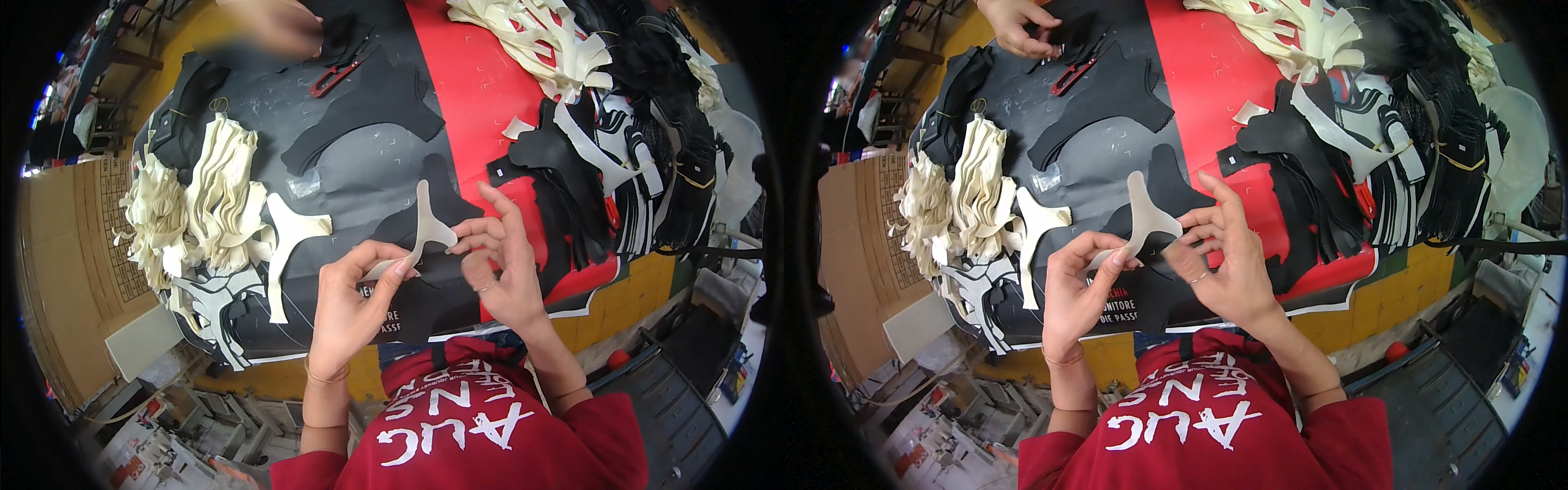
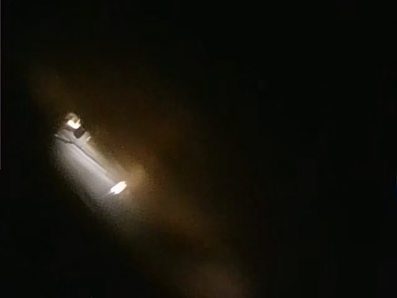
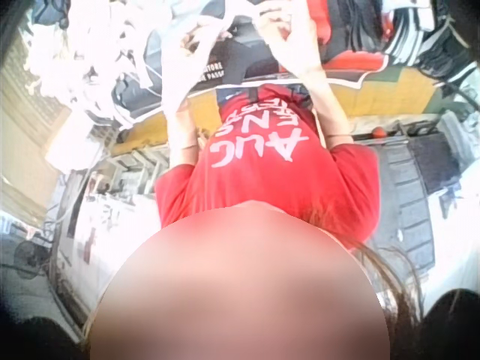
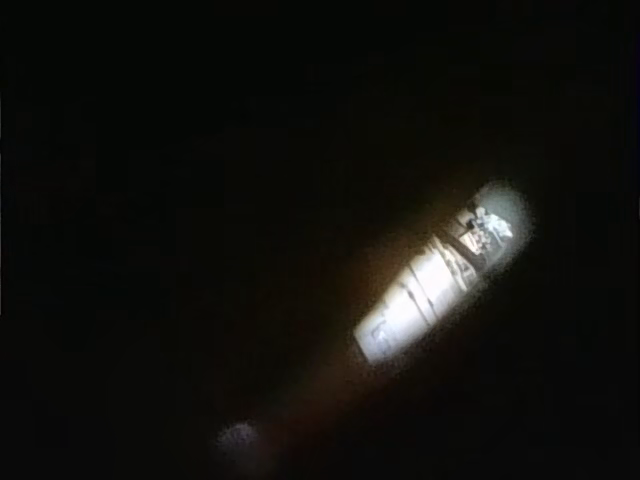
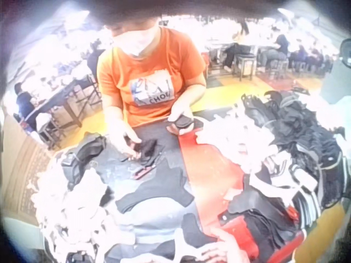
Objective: The person repeatedly picks up white and black shoe parts from a table, aligns them, and presses them together by hand. The person handles the parts one at a time, occasionally adjusting their position before pressing them together.
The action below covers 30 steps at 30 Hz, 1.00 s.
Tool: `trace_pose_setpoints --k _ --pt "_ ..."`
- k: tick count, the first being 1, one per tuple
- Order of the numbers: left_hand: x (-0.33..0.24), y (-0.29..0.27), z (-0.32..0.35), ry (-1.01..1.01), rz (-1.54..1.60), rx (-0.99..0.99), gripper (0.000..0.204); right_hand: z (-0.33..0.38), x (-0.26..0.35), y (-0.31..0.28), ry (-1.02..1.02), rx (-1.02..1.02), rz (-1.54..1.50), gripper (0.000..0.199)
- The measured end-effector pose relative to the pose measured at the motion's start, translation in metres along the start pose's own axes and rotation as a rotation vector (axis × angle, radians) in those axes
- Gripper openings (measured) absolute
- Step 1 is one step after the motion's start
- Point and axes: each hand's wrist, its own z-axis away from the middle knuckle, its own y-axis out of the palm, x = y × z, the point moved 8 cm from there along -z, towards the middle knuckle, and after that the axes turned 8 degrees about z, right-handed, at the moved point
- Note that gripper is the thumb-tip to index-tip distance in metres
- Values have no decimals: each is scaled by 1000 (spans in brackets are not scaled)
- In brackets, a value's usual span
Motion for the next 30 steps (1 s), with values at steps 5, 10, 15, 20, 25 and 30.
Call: trace_pose_setpoints --k 5,10,15,20,25,30 --pt "-2 -14 -2 -30 -262 14 22 -8 -4 16 55 112 8 66" --pt "-15 -16 1 57 -508 35 66 0 28 28 -323 227 193 60" --pt "-5 -12 -22 -69 -258 301 66 9 46 27 -396 356 218 54" --pt "-10 2 -29 -35 -74 565 78 17 55 16 -389 498 277 43" --pt "1 22 -25 -347 215 733 110 28 64 23 -468 603 229 43" --pt "2 21 -23 -292 147 742 63 19 62 7 -395 523 299 26"
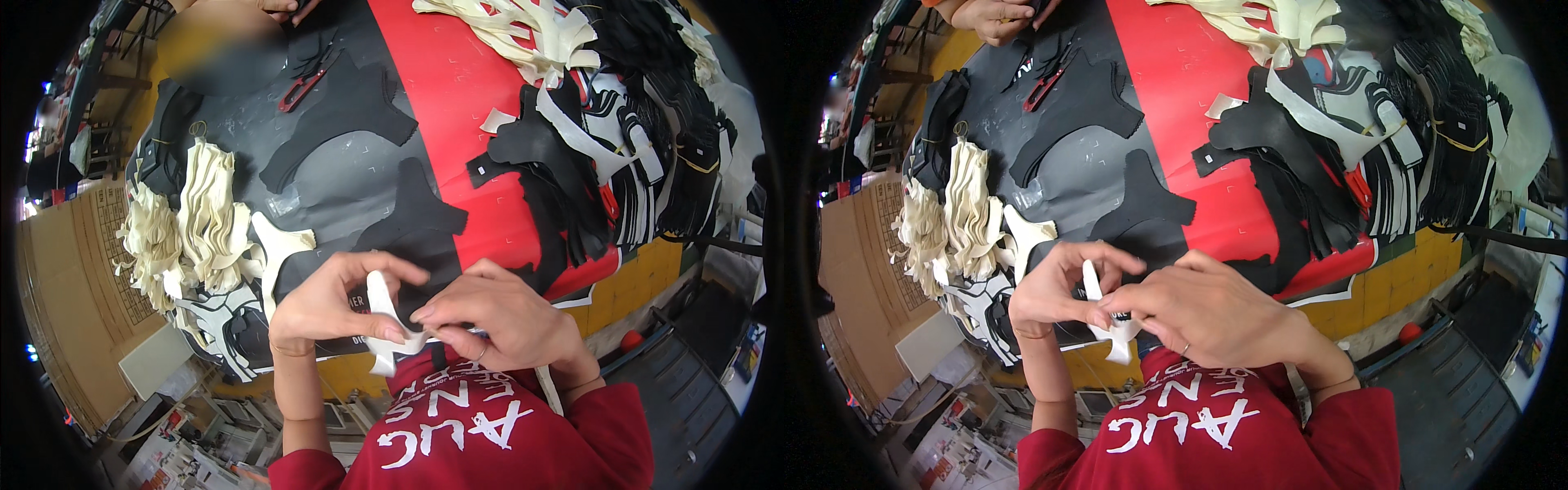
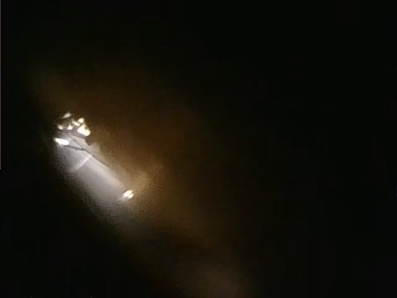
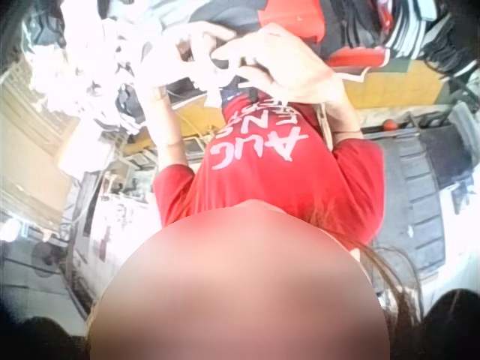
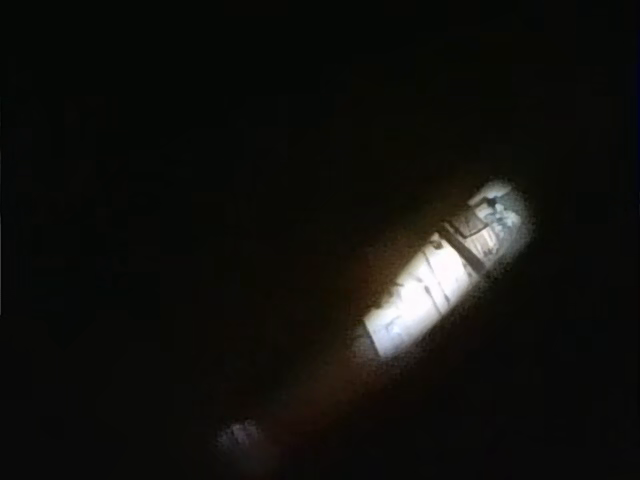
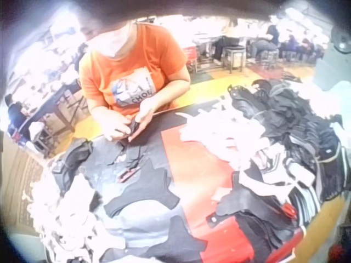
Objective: The person repeatedly picks up white and black shoe parts from a table, aligns them, and presses them together by hand. The person handles the parts one at a time, occasionally adjusting their position before pressing them together.
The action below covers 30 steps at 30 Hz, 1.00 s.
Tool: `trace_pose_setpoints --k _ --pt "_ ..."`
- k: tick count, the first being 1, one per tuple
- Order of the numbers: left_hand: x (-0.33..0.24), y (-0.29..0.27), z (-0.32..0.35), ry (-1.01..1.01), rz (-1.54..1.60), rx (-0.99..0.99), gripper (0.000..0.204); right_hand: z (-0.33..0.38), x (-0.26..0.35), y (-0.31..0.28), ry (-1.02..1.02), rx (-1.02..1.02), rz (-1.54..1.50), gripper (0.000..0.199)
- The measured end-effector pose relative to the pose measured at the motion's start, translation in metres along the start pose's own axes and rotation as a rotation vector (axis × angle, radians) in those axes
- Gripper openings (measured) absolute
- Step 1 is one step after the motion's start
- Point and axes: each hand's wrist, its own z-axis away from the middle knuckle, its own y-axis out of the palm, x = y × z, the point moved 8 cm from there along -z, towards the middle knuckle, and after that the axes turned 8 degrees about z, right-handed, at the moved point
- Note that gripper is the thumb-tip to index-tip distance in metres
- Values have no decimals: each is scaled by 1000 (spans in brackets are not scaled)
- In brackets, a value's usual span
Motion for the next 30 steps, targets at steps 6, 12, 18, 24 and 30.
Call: trace_pose_setpoints --k 6,12,18,24,30 --pt "11 9 -1 59 289 -185 29 4 -10 -16 13 -136 -7 45" --pt "-9 -16 -5 122 -40 -640 21 12 -47 -32 229 -299 356 47" --pt "-5 -19 -37 81 -23 -624 27 33 -74 -51 366 -440 332 43" --pt "4 -21 -46 110 -6 -667 24 28 -67 -40 286 -357 482 36" --pt "6 -20 -49 115 -16 -683 22 26 -59 -27 223 -312 574 40"
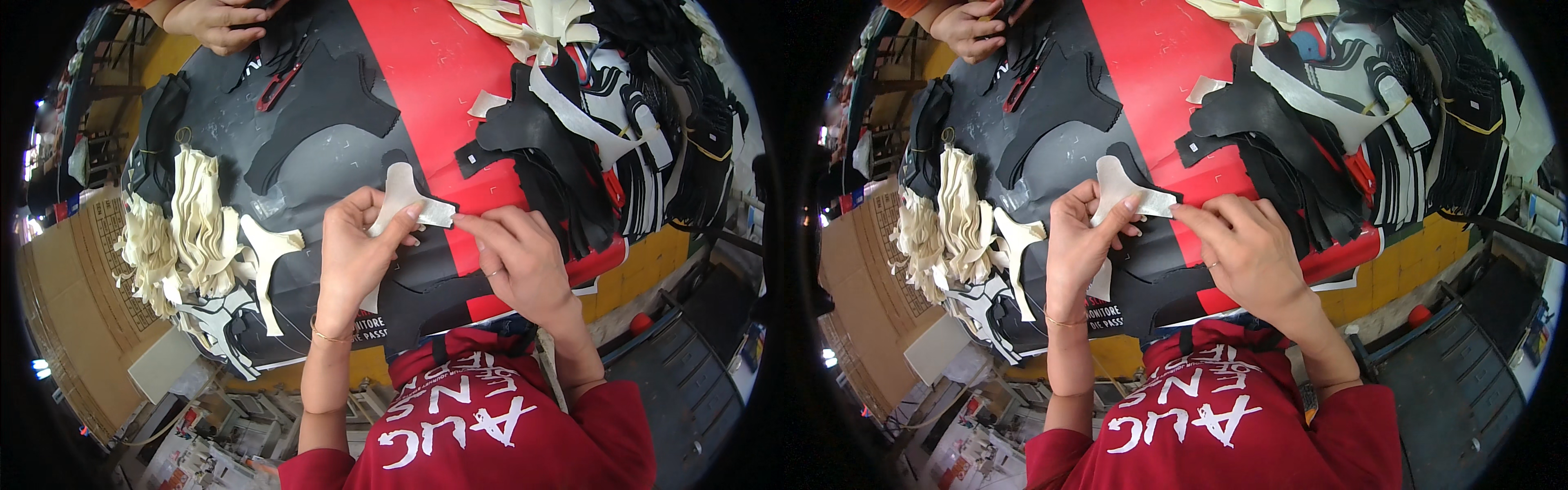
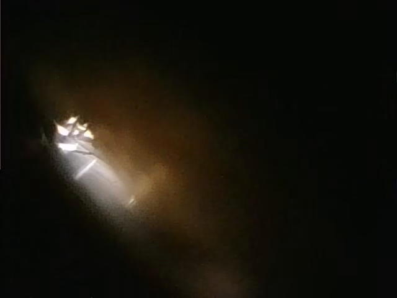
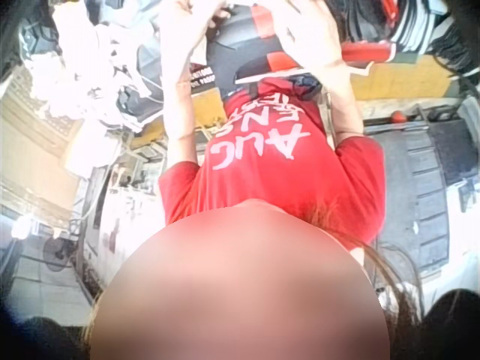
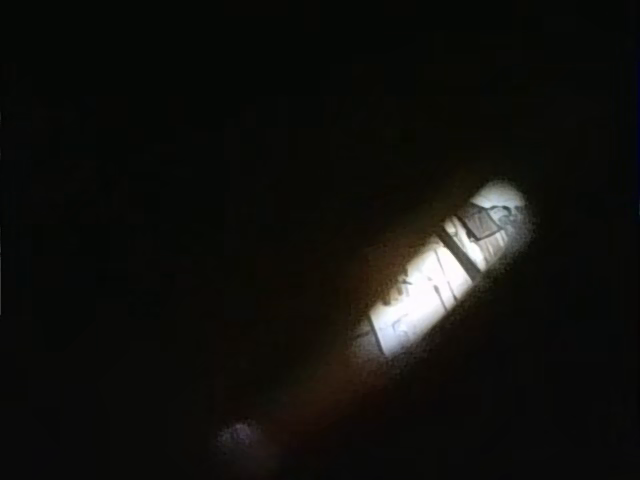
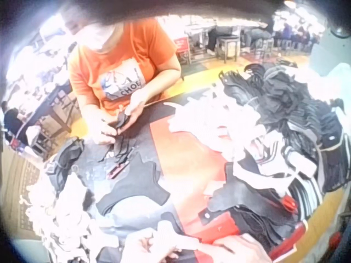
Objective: The person repeatedly picks up white and black shoe parts from a table, aligns them, and presses them together by hand. The person handles the parts one at a time, occasionally adjusting their position before pressing them together.
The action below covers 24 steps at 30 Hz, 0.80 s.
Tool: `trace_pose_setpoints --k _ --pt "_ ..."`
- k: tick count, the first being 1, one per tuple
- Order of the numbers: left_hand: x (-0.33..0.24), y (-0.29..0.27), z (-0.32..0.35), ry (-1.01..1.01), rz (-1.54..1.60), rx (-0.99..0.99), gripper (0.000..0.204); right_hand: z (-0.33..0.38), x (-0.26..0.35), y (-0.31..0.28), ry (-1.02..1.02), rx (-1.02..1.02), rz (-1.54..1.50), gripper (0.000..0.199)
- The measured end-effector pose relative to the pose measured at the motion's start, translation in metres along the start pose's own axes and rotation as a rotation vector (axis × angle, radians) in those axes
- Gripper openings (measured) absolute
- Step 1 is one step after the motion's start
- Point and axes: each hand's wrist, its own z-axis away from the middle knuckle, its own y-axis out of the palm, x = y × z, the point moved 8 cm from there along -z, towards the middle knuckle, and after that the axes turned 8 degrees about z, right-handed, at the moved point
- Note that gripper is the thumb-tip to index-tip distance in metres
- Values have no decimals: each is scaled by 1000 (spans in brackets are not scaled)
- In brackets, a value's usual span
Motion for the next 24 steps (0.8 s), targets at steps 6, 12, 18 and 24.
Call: trace_pose_setpoints --k 6,12,18,24 --pt "-3 4 0 14 -51 -32 21 6 9 10 -67 40 93 54" --pt "-4 3 1 8 -62 -31 22 7 10 13 -70 37 139 56" --pt "-5 4 0 14 -74 -28 22 7 10 15 -71 38 165 58" --pt "-3 4 -1 17 -78 -24 21 5 12 18 -55 60 207 58"
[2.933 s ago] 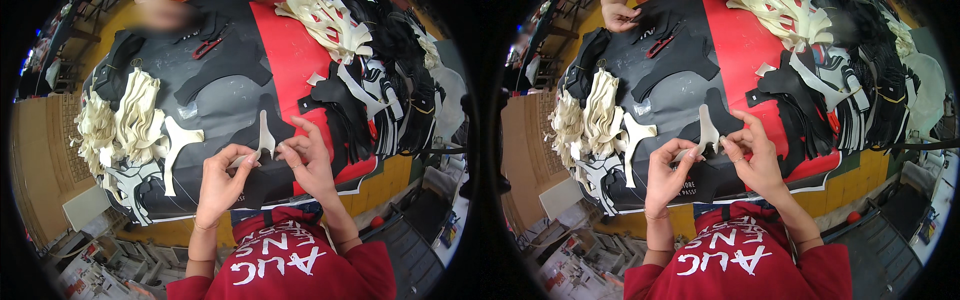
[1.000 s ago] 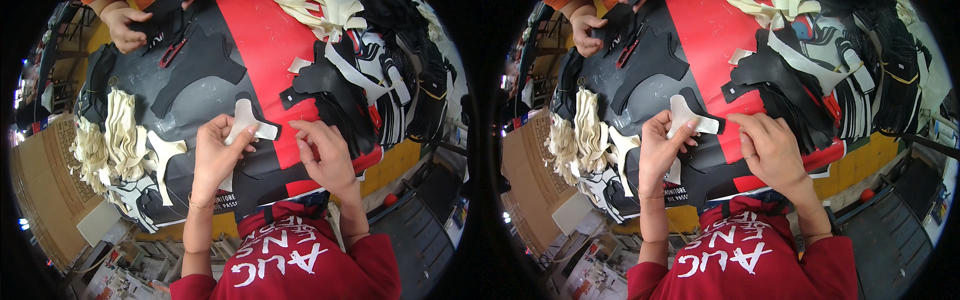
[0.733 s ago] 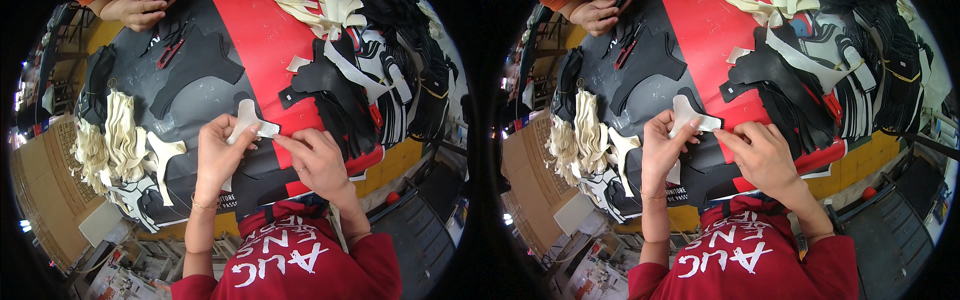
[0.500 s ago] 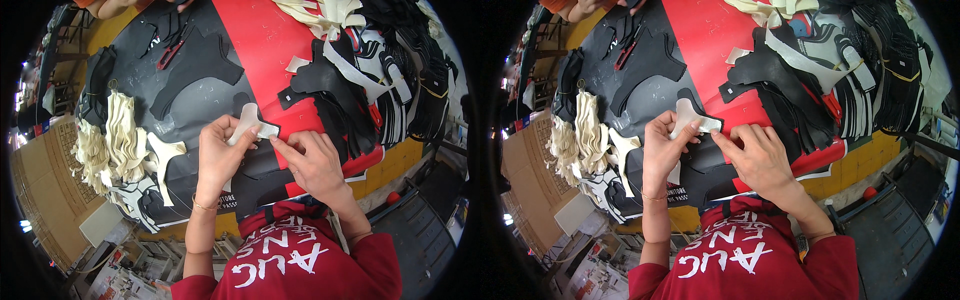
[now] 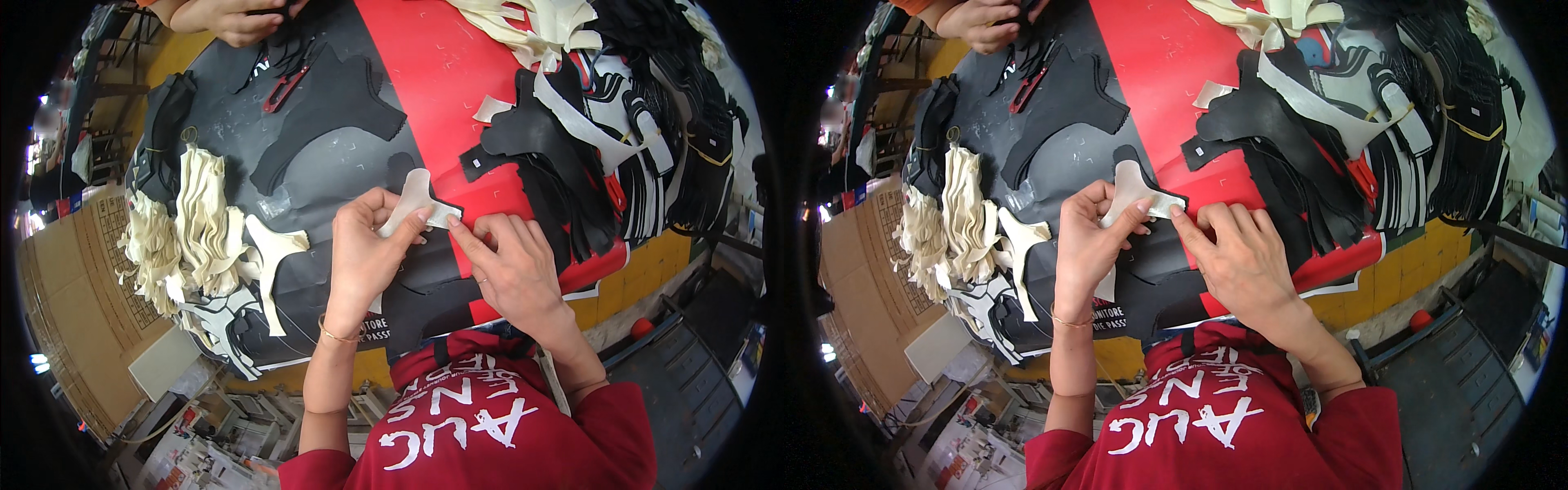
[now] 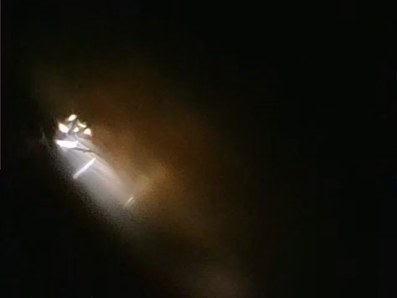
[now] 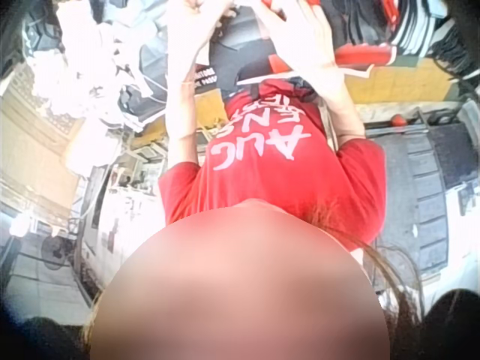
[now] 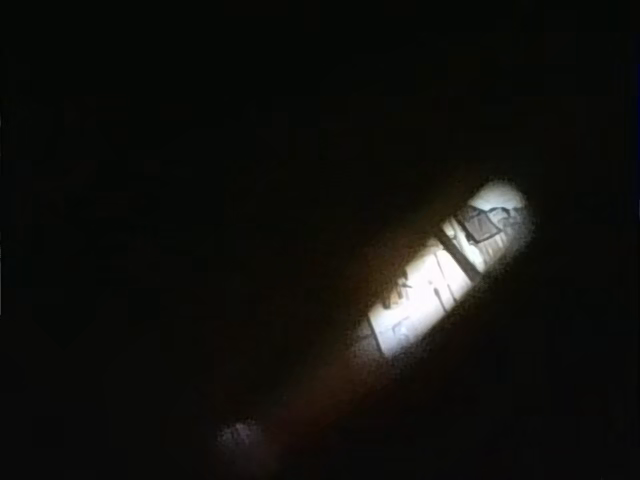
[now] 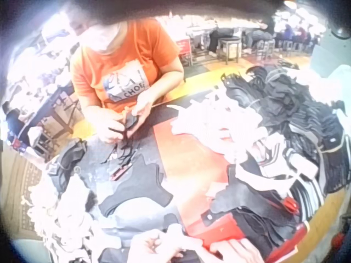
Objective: The person repeatedly picks up white and black shoe parts from a table, aligns them, and presses them together by hand. The person handles the parts one at a time, occasionally adjusting their position before pressing them together.
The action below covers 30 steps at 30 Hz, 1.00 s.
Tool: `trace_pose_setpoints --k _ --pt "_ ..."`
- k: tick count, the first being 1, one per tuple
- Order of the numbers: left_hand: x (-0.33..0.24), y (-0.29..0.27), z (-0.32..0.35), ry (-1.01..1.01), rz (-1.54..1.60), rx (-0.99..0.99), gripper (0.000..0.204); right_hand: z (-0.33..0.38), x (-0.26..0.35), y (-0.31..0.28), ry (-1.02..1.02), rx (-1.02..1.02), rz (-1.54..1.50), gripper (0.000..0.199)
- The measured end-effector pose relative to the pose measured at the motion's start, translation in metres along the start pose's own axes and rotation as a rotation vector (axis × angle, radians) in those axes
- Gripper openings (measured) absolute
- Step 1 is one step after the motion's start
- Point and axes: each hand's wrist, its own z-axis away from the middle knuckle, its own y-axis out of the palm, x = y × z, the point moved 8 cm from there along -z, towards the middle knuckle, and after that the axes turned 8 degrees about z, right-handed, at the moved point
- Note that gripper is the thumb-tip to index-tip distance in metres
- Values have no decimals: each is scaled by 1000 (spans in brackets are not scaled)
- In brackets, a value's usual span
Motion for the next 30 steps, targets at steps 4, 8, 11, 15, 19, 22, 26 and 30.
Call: trace_pose_setpoints --k 4,8,11,15,19,22,26,30 --pt "1 0 0 5 -11 -18 21 -2 3 0 -5 25 43 56" --pt "-6 -3 5 50 -111 -62 23 -4 4 0 1 47 72 56" --pt "-13 -13 16 80 -140 -145 24 -5 5 -2 0 61 80 57" --pt "-13 -24 19 52 -127 -200 24 -6 5 -3 0 82 63 57" --pt "-11 -30 11 72 -136 -250 24 -6 4 -3 5 91 50 56" --pt "-5 -31 9 51 -127 -248 24 -6 4 -3 7 87 52 56" --pt "-3 -32 11 70 -121 -247 25 -5 5 -2 5 88 48 57" --pt "-1 -32 11 58 -128 -238 25 -5 5 -2 1 92 51 58"
